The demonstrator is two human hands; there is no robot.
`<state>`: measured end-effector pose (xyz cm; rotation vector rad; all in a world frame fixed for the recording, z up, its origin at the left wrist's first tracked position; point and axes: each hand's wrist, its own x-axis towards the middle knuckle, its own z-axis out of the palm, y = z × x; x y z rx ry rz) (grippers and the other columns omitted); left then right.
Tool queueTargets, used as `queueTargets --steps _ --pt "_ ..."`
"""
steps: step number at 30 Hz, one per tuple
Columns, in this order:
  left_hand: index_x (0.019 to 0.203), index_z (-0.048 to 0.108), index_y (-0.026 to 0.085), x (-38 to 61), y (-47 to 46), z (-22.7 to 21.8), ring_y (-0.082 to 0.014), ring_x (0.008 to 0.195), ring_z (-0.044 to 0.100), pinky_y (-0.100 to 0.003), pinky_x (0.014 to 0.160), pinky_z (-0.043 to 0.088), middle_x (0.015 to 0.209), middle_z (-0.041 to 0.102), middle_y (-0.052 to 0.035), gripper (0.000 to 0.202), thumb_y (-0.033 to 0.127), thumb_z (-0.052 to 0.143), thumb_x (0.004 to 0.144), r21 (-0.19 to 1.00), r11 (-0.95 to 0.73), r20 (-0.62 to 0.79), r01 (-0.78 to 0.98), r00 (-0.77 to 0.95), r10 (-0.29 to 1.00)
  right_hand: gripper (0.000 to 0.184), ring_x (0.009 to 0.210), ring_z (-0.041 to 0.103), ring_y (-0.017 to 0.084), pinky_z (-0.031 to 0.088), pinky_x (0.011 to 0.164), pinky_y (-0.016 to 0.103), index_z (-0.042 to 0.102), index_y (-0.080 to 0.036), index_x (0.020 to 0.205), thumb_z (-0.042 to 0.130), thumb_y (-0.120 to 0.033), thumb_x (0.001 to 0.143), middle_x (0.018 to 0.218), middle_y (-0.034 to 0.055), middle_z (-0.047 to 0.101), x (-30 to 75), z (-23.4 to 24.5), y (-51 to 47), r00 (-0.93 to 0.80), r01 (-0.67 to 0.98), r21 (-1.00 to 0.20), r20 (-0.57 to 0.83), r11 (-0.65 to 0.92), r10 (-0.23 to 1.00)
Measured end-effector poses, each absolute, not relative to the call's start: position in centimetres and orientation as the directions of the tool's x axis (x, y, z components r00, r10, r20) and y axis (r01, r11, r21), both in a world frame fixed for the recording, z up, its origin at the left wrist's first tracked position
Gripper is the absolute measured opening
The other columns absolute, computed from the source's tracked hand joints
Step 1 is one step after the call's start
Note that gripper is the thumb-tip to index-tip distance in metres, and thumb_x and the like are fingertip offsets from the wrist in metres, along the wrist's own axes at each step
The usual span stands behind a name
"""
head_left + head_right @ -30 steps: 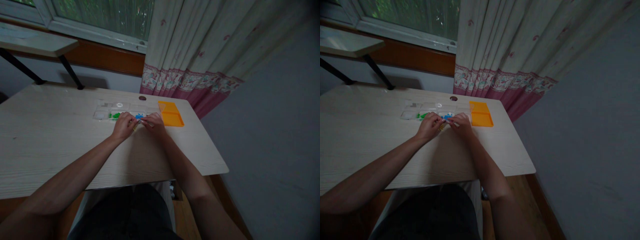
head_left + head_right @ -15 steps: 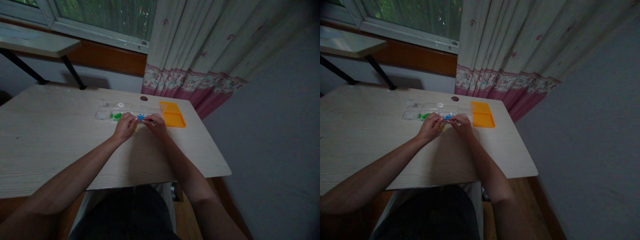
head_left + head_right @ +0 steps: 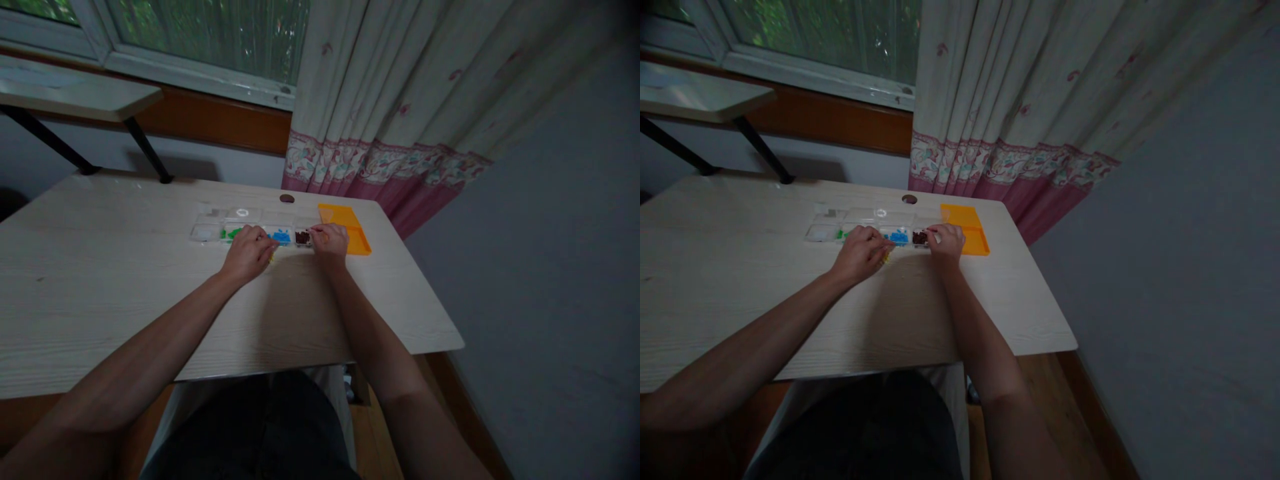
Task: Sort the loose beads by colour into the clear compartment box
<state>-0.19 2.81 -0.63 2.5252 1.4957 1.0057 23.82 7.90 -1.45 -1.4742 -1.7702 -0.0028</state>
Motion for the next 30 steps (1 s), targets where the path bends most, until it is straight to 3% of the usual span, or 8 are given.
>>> queueTargets --steps 4,8,11,14,18,23,30 --pt "0.109 0.075 0.025 0.1 2.5 -0.6 -0.0263 0.096 0.048 -0.042 0.084 0.040 0.097 0.060 -0.0104 0.028 0.028 0.053 0.093 0.249 -0.557 0.472 0.792 0.403 0.784 0.025 0.101 0.054 0.025 0.035 0.090 0.039 0.076 -0.022 0.099 0.057 -0.037 0.095 0.101 0.0077 0.073 23.5 -1.0 7.6 0.016 0.846 -0.455 0.541 0.277 0.841" --pt "0.112 0.075 0.023 0.2 2.3 -0.3 -0.0267 0.093 0.047 -0.041 0.080 0.039 0.092 0.058 -0.0111 0.031 0.031 0.050 0.095 0.182 -0.530 0.438 0.828 0.415 0.798 0.023 0.098 0.056 0.022 0.035 0.089 0.035 0.075 -0.021 0.095 0.055 -0.031 0.094 0.099 0.0069 0.073 22.6 0.8 6.2 -0.123 0.876 -0.350 0.504 0.332 0.855" --pt "0.115 0.074 0.025 0.4 2.1 -0.1 -0.0260 0.093 0.048 -0.040 0.080 0.038 0.091 0.057 -0.0104 0.031 0.031 0.050 0.095 0.151 -0.518 0.407 0.842 0.424 0.809 0.024 0.096 0.059 0.020 0.036 0.087 0.033 0.075 -0.019 0.089 0.054 -0.030 0.093 0.096 0.0077 0.073 21.7 2.0 4.8 -0.290 0.902 -0.207 0.361 0.380 0.886" --pt "0.116 0.073 0.025 0.6 2.1 -0.2 -0.0255 0.092 0.048 -0.039 0.080 0.037 0.091 0.057 -0.0099 0.031 0.032 0.051 0.095 0.132 -0.507 0.385 0.852 0.427 0.818 0.025 0.097 0.064 0.020 0.041 0.087 0.031 0.075 -0.018 0.097 0.052 -0.027 0.092 0.103 0.0095 0.074 21.2 2.5 3.8 -0.374 0.903 -0.132 0.224 0.409 0.900" --pt "0.115 0.073 0.025 0.8 2.2 -0.6 -0.0254 0.090 0.048 -0.040 0.079 0.037 0.090 0.057 -0.0100 0.032 0.034 0.048 0.097 0.102 -0.504 0.382 0.858 0.434 0.816 0.033 0.108 0.065 0.020 0.045 0.096 0.031 0.072 -0.021 0.115 0.052 -0.019 0.089 0.118 0.0081 0.072 21.1 2.6 3.3 -0.378 0.908 -0.142 0.133 0.395 0.916" --pt "0.115 0.073 0.024 0.7 2.0 -0.5 -0.0262 0.091 0.049 -0.041 0.079 0.037 0.090 0.057 -0.0105 0.032 0.033 0.048 0.097 0.116 -0.509 0.382 0.853 0.434 0.816 0.043 0.113 0.066 0.022 0.047 0.101 0.035 0.064 -0.024 0.130 0.052 -0.021 0.089 0.126 0.0073 0.070 21.0 2.5 3.2 -0.395 0.903 -0.156 0.067 0.401 0.916" --pt "0.101 0.074 0.023 0.1 2.1 -0.2 -0.0267 0.093 0.050 -0.041 0.081 0.039 0.090 0.058 -0.0090 0.025 0.022 0.053 0.088 0.187 -0.496 0.404 0.848 0.394 0.826 0.039 0.114 0.066 0.020 0.049 0.102 0.033 0.068 -0.027 0.124 0.054 -0.020 0.088 0.126 0.0024 0.070 20.6 2.1 3.2 -0.474 0.842 -0.268 0.045 0.467 0.880"
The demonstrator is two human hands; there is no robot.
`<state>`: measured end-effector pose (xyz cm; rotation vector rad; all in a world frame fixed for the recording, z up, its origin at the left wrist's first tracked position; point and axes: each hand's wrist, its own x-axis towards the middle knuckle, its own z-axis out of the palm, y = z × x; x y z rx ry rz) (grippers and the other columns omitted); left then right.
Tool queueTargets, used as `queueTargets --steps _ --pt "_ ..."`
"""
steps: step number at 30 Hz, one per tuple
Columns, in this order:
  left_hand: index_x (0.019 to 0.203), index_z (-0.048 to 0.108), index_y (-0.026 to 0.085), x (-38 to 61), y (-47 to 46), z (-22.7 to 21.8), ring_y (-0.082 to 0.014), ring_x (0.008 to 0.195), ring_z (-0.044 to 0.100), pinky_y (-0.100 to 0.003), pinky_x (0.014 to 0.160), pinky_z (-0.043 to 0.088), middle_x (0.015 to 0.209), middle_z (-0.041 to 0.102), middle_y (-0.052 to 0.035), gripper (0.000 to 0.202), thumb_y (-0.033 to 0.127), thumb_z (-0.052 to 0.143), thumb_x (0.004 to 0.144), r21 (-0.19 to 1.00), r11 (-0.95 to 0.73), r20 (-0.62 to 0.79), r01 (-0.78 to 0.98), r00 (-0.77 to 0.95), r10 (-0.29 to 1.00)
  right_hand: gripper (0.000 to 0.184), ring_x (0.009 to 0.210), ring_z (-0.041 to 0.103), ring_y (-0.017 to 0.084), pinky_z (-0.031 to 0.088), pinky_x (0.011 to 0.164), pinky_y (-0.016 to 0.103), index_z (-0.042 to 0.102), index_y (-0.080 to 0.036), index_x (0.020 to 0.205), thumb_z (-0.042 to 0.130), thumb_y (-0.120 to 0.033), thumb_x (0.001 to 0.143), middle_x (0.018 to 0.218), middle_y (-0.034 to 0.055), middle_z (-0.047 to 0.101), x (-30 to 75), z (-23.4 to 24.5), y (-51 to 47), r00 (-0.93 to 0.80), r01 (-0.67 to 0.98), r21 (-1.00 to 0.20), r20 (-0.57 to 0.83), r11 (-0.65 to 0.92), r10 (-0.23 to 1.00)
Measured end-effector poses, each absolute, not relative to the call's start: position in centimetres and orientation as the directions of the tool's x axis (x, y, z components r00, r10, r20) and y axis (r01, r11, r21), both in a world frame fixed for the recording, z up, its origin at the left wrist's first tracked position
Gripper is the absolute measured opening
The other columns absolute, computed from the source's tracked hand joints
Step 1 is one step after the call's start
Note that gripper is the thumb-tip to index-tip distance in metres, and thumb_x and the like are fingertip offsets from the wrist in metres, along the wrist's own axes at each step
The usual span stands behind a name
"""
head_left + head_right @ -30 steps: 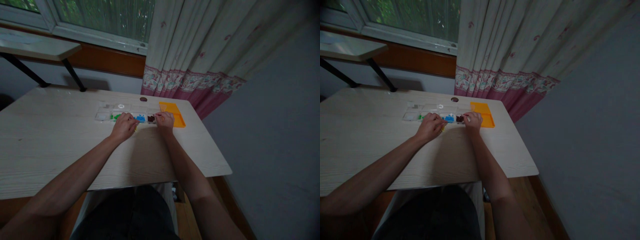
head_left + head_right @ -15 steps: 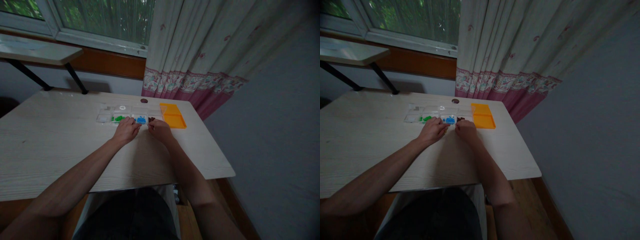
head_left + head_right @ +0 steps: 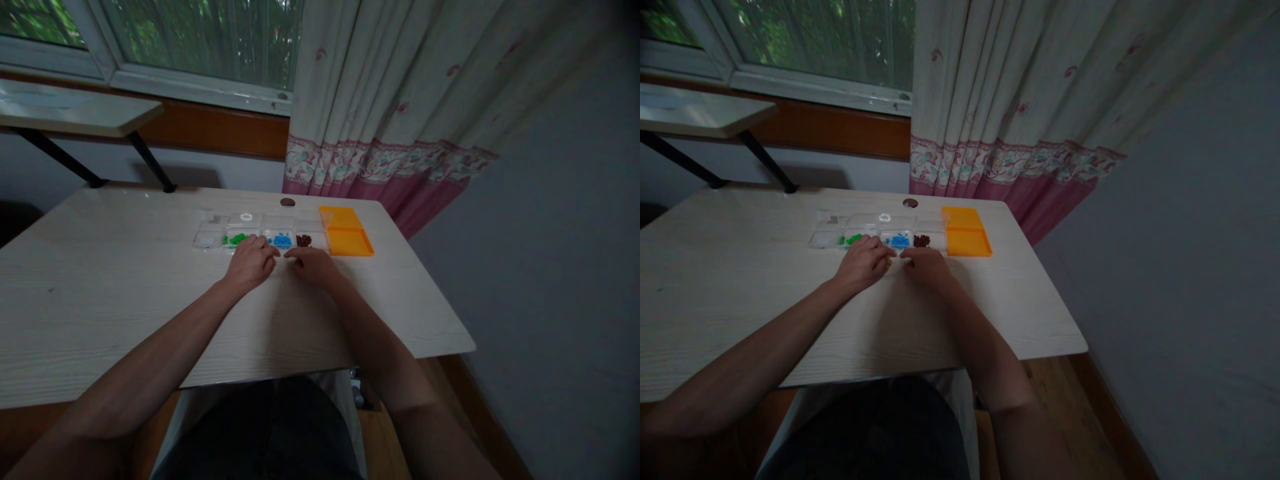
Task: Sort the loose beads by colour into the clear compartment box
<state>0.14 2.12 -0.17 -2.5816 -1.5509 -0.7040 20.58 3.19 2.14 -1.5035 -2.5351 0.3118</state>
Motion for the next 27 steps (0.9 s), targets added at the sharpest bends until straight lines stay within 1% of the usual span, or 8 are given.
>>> queueTargets --steps 3,6,11,15,17,21,24,27 --pt "0.094 0.073 0.020 -0.1 2.3 0.1 -0.0260 0.091 0.051 -0.040 0.082 0.041 0.088 0.059 -0.0087 0.023 0.018 0.051 0.086 0.233 -0.460 0.429 0.857 0.334 0.839 0.041 0.115 0.066 0.019 0.048 0.104 0.032 0.067 -0.026 0.125 0.054 -0.017 0.087 0.128 0.0018 0.069 20.7 1.9 3.4 -0.450 0.847 -0.276 0.081 0.454 0.889" --pt "0.096 0.072 0.020 -0.3 2.4 0.2 -0.0258 0.091 0.051 -0.039 0.082 0.042 0.088 0.059 -0.0086 0.025 0.016 0.049 0.087 0.254 -0.434 0.451 0.864 0.292 0.844 0.046 0.116 0.065 0.020 0.047 0.105 0.034 0.064 -0.026 0.130 0.055 -0.017 0.086 0.130 0.0036 0.068 20.8 1.6 3.5 -0.408 0.871 -0.255 0.096 0.419 0.908" --pt "0.096 0.074 0.020 -0.7 2.2 0.9 -0.0255 0.090 0.051 -0.040 0.083 0.042 0.086 0.058 -0.0081 0.027 0.016 0.049 0.086 0.263 -0.431 0.475 0.863 0.273 0.837 0.043 0.117 0.065 0.018 0.046 0.106 0.031 0.066 -0.026 0.128 0.054 -0.019 0.087 0.128 0.0024 0.069 20.4 1.6 3.2 -0.495 0.825 -0.275 0.071 0.494 0.866" --pt "0.093 0.074 0.020 -2.5 2.4 3.5 -0.0255 0.091 0.050 -0.040 0.084 0.041 0.086 0.058 -0.0086 0.026 0.018 0.049 0.088 0.264 -0.360 0.519 0.895 0.183 0.835 0.040 0.116 0.065 0.021 0.045 0.104 0.035 0.069 -0.025 0.123 0.053 -0.019 0.087 0.126 0.0043 0.070 20.4 2.4 3.0 -0.428 0.873 -0.206 0.111 0.442 0.897" --pt "0.092 0.076 0.021 -3.7 2.4 5.0 -0.0258 0.090 0.050 -0.040 0.084 0.041 0.086 0.059 -0.0088 0.024 0.019 0.052 0.088 0.227 -0.318 0.484 0.920 0.177 0.857 0.038 0.117 0.064 0.023 0.045 0.104 0.037 0.069 -0.023 0.122 0.054 -0.019 0.087 0.127 0.0065 0.070 20.6 2.6 3.0 -0.383 0.903 -0.162 0.121 0.399 0.916" --pt "0.097 0.078 0.023 -5.3 1.7 5.7 -0.0267 0.089 0.049 -0.040 0.081 0.041 0.086 0.060 -0.0096 0.026 0.020 0.054 0.087 0.081 -0.346 0.355 0.935 0.297 0.886 0.035 0.115 0.065 0.024 0.046 0.101 0.036 0.070 -0.020 0.119 0.055 -0.021 0.088 0.124 0.0090 0.070 20.8 2.3 3.0 -0.363 0.919 -0.136 0.081 0.371 0.928" --pt "0.106 0.076 0.023 -5.3 0.5 3.9 -0.0281 0.091 0.051 -0.041 0.080 0.041 0.086 0.060 -0.0107 0.030 0.023 0.051 0.090 0.018 -0.365 0.326 0.931 0.340 0.882 0.033 0.114 0.066 0.023 0.047 0.101 0.034 0.072 -0.020 0.117 0.055 -0.019 0.087 0.122 0.0074 0.072 20.4 2.2 2.9 -0.413 0.889 -0.189 0.066 0.417 0.908" --pt "0.109 0.075 0.022 -4.9 -0.3 1.6 -0.0286 0.091 0.052 -0.041 0.079 0.041 0.086 0.060 -0.0113 0.031 0.028 0.048 0.094 0.019 -0.369 0.339 0.929 0.341 0.877 0.033 0.111 0.068 0.019 0.047 0.102 0.031 0.074 -0.021 0.113 0.055 -0.015 0.086 0.119 0.0044 0.073 20.1 2.1 2.9 -0.470 0.832 -0.286 0.093 0.476 0.878"
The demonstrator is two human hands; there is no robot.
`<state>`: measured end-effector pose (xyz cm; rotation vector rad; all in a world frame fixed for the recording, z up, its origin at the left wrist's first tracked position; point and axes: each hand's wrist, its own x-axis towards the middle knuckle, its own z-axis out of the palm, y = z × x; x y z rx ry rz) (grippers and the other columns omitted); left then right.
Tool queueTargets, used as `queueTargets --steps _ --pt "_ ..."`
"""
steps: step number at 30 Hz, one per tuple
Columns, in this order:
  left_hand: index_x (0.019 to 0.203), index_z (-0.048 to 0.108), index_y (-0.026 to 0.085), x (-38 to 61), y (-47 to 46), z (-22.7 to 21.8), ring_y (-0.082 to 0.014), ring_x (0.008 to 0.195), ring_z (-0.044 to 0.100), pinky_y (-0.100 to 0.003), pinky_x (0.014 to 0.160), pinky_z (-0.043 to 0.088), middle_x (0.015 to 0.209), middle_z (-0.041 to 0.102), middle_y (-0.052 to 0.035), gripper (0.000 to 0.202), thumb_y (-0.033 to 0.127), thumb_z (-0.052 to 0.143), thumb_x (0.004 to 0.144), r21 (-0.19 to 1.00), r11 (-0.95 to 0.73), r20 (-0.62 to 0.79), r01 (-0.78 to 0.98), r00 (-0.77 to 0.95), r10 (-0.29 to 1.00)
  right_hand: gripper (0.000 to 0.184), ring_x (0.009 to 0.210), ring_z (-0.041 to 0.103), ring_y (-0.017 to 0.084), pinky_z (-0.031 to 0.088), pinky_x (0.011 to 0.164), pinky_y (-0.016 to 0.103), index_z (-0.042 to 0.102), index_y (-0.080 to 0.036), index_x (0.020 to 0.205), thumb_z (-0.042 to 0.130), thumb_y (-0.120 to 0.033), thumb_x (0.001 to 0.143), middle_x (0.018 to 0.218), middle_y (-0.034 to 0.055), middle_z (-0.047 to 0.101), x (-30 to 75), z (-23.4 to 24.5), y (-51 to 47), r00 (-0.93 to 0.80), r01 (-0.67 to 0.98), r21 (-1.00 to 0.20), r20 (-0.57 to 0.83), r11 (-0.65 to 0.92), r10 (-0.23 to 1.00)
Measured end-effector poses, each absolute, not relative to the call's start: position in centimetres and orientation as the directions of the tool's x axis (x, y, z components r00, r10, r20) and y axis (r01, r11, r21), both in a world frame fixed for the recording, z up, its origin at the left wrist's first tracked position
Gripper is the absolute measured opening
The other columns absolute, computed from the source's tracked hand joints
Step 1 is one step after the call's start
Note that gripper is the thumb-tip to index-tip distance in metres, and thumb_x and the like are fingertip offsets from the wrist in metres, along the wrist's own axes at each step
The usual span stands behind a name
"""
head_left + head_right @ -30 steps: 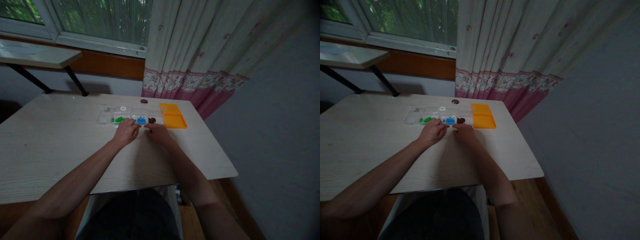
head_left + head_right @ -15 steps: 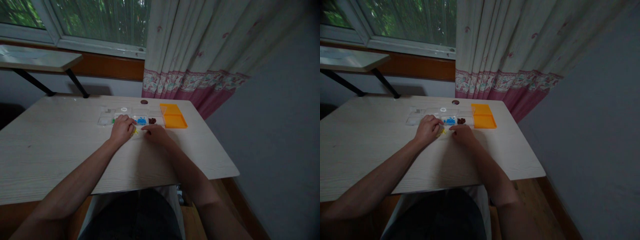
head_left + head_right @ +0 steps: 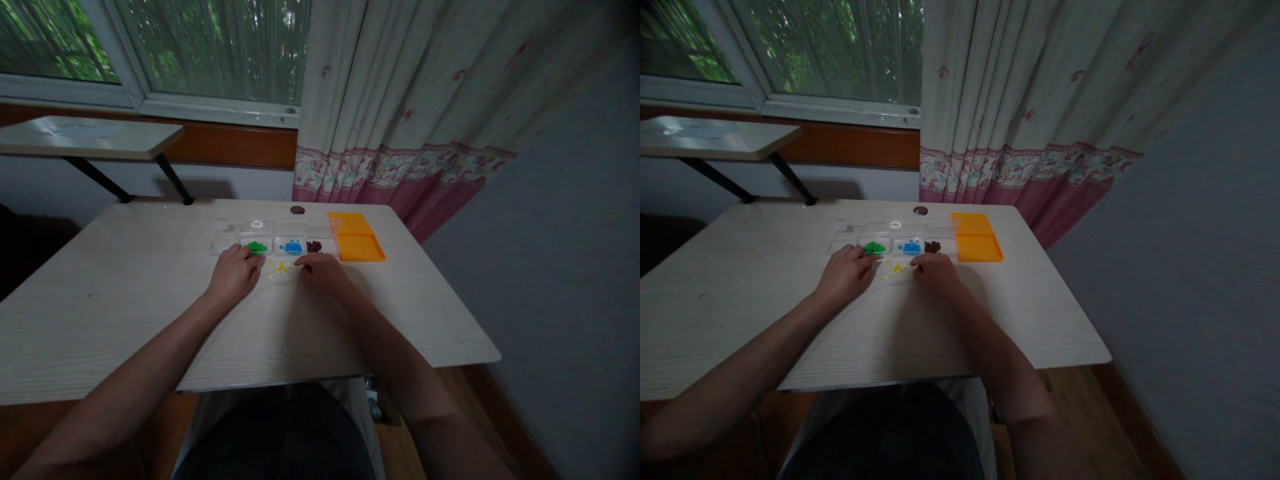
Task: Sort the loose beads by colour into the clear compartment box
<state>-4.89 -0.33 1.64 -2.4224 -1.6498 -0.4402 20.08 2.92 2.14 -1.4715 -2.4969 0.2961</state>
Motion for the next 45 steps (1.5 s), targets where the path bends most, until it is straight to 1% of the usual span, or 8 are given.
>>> queueTargets --steps 3,7,17,24,27,34,38,45 --pt "0.113 0.072 0.021 -4.7 -0.5 0.3 -0.0285 0.092 0.053 -0.041 0.079 0.042 0.088 0.061 -0.0118 0.032 0.030 0.046 0.096 0.040 -0.417 0.361 0.908 0.376 0.853 0.032 0.110 0.068 0.020 0.048 0.102 0.032 0.074 -0.021 0.112 0.056 -0.014 0.086 0.120 0.0050 0.073 20.1 1.9 3.1 -0.452 0.824 -0.316 0.135 0.471 0.882" --pt "0.115 0.070 0.019 -4.3 -0.4 0.0 -0.0279 0.092 0.054 -0.041 0.081 0.043 0.092 0.063 -0.0123 0.034 0.031 0.043 0.098 0.071 -0.457 0.369 0.887 0.402 0.838 0.030 0.108 0.068 0.021 0.048 0.101 0.036 0.074 -0.021 0.111 0.056 -0.018 0.087 0.117 0.0068 0.074 20.3 1.5 3.4 -0.407 0.859 -0.282 0.133 0.428 0.904" --pt "0.116 0.070 0.018 -3.8 -0.4 -0.3 -0.0276 0.093 0.054 -0.042 0.083 0.044 0.091 0.061 -0.0116 0.034 0.030 0.044 0.098 0.130 -0.500 0.309 0.856 0.444 0.841 0.034 0.092 0.069 0.019 0.048 0.085 0.028 0.074 -0.022 0.116 0.054 -0.021 0.088 0.107 0.0062 0.076 19.8 2.0 3.0 -0.485 0.811 -0.306 0.127 0.499 0.865" --pt "0.111 0.068 0.020 -5.2 0.5 0.1 -0.0249 0.097 0.057 -0.042 0.091 0.046 0.095 0.063 -0.0088 0.025 0.024 0.049 0.095 0.313 -0.555 0.353 0.771 0.448 0.821 0.031 0.087 0.067 0.016 0.047 0.080 0.025 0.074 -0.022 0.114 0.056 -0.020 0.089 0.106 0.0058 0.075 20.4 1.8 3.4 -0.524 0.777 -0.327 0.138 0.538 0.841" --pt "0.108 0.066 0.020 -5.9 0.7 0.8 -0.0233 0.094 0.057 -0.040 0.089 0.046 0.090 0.063 -0.0070 0.019 0.025 0.055 0.093 0.367 -0.593 0.309 0.717 0.507 0.804 0.030 0.084 0.066 0.015 0.046 0.078 0.024 0.074 -0.021 0.113 0.057 -0.019 0.089 0.103 0.0057 0.074 20.5 1.6 3.6 -0.552 0.755 -0.330 0.144 0.566 0.821" --pt "0.104 0.066 0.022 -5.5 0.3 0.4 -0.0237 0.092 0.055 -0.039 0.087 0.044 0.088 0.060 -0.0053 0.026 0.043 0.065 0.089 0.316 -0.629 0.283 0.710 0.563 0.777 0.024 0.085 0.063 0.015 0.044 0.080 0.025 0.075 -0.020 0.106 0.060 -0.017 0.088 0.095 0.0056 0.073 20.3 1.6 3.6 -0.611 0.708 -0.326 0.162 0.626 0.775" --pt "0.100 0.064 0.020 -5.3 0.3 0.0 -0.0235 0.092 0.055 -0.038 0.085 0.044 0.089 0.059 -0.0055 0.022 0.041 0.061 0.092 0.301 -0.623 0.297 0.722 0.550 0.781 0.017 0.091 0.062 0.017 0.043 0.084 0.026 0.076 -0.020 0.098 0.062 -0.019 0.089 0.093 0.0057 0.071 20.1 1.5 3.6 -0.666 0.665 -0.295 0.181 0.686 0.723" --pt "0.094 0.064 0.020 -4.7 0.8 -0.6 -0.0234 0.092 0.055 -0.038 0.084 0.044 0.089 0.061 -0.0064 0.016 0.035 0.058 0.093 0.302 -0.624 0.307 0.721 0.546 0.779 0.018 0.093 0.062 0.018 0.042 0.082 0.027 0.076 -0.019 0.101 0.062 -0.024 0.091 0.096 0.0076 0.071 19.5 1.2 3.5 -0.689 0.666 -0.255 0.153 0.702 0.709"
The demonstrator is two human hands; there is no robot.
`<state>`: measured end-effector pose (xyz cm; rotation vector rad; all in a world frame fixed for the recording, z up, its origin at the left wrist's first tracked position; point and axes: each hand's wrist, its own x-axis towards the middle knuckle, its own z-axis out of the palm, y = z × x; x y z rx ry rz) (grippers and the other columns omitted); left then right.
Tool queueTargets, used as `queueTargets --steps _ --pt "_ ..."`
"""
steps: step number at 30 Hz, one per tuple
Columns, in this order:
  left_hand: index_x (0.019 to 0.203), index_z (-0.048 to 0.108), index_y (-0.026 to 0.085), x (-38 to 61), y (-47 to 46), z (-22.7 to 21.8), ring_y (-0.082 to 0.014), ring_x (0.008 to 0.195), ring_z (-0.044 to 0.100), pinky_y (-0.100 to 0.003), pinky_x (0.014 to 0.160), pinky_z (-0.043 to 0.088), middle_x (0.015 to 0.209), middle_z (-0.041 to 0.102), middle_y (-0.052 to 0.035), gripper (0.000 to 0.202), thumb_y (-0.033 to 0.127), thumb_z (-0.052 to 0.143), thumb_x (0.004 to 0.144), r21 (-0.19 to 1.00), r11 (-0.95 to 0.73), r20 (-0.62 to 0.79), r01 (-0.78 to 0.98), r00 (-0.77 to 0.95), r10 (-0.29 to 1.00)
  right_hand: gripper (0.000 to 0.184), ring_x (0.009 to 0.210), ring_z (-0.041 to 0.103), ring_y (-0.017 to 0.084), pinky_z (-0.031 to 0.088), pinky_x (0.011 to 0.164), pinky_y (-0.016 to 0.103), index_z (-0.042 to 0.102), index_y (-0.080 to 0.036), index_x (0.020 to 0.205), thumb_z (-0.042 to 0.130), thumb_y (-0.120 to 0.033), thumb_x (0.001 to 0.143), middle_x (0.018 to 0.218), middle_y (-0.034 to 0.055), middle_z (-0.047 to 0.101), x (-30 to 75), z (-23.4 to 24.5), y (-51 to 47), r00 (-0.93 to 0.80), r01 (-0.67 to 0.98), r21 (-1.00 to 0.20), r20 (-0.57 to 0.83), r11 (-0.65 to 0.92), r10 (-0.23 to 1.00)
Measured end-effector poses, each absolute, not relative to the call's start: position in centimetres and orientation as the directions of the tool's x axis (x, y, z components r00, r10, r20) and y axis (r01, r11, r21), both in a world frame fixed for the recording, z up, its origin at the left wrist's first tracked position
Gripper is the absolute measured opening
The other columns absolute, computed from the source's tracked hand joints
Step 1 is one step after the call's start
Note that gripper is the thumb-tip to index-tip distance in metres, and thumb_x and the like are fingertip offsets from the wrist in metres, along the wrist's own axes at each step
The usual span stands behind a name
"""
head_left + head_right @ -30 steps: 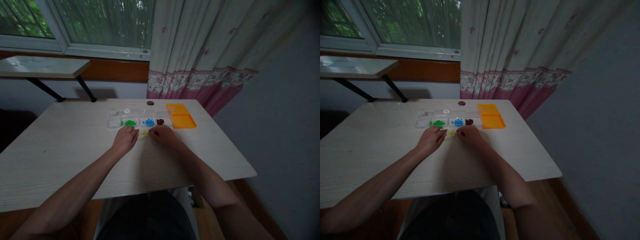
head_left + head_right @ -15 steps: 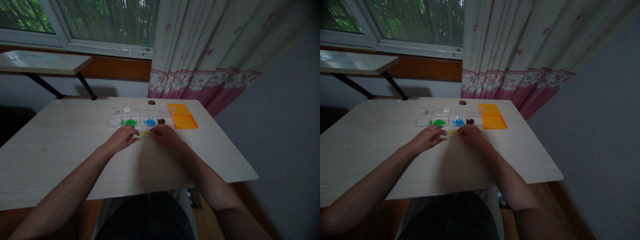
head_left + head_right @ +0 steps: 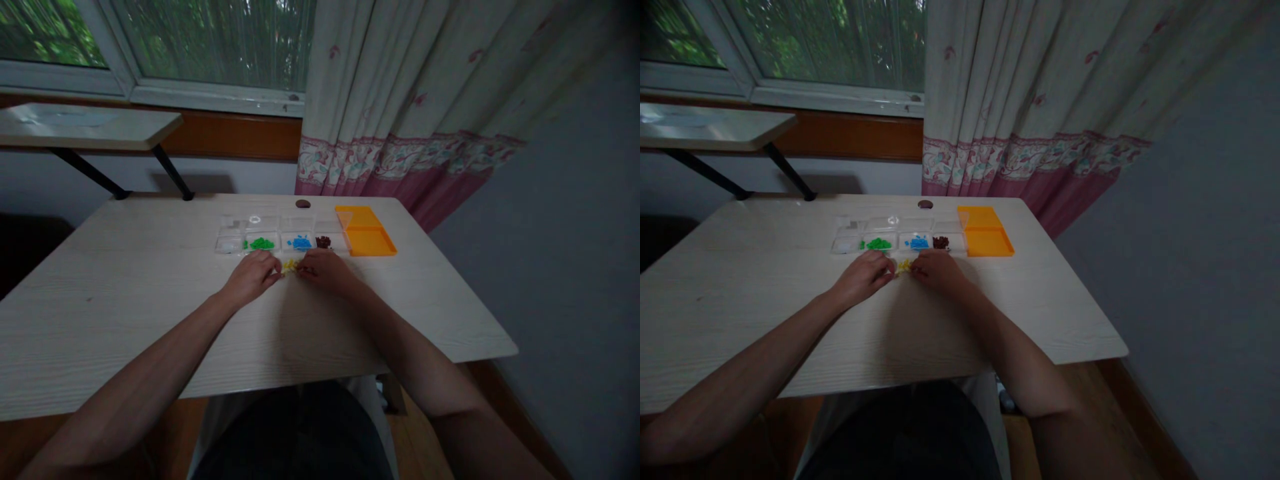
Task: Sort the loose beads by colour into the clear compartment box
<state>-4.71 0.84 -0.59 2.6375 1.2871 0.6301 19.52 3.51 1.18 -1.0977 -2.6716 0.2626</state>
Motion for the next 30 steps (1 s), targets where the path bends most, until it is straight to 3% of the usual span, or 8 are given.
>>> queueTargets --steps 16,30 --pt "0.092 0.058 0.019 -4.3 1.1 -1.1 -0.0214 0.087 0.053 -0.036 0.082 0.044 0.087 0.058 -0.0056 0.019 0.031 0.046 0.099 0.425 -0.556 0.456 0.714 0.362 0.813 0.015 0.089 0.060 0.017 0.043 0.082 0.026 0.072 -0.016 0.098 0.061 -0.017 0.088 0.094 0.0071 0.069 19.8 0.9 3.7 -0.648 0.660 -0.350 0.183 0.665 0.739" --pt "0.085 0.059 0.019 -3.8 1.4 -1.2 -0.0223 0.086 0.053 -0.036 0.079 0.043 0.084 0.058 -0.0057 0.015 0.028 0.054 0.095 0.430 -0.594 0.451 0.680 0.408 0.794 0.011 0.072 0.059 0.014 0.044 0.070 0.025 0.068 -0.016 0.083 0.060 -0.011 0.080 0.080 0.0039 0.068 20.3 0.8 3.9 -0.615 0.591 -0.494 0.235 0.638 0.752"
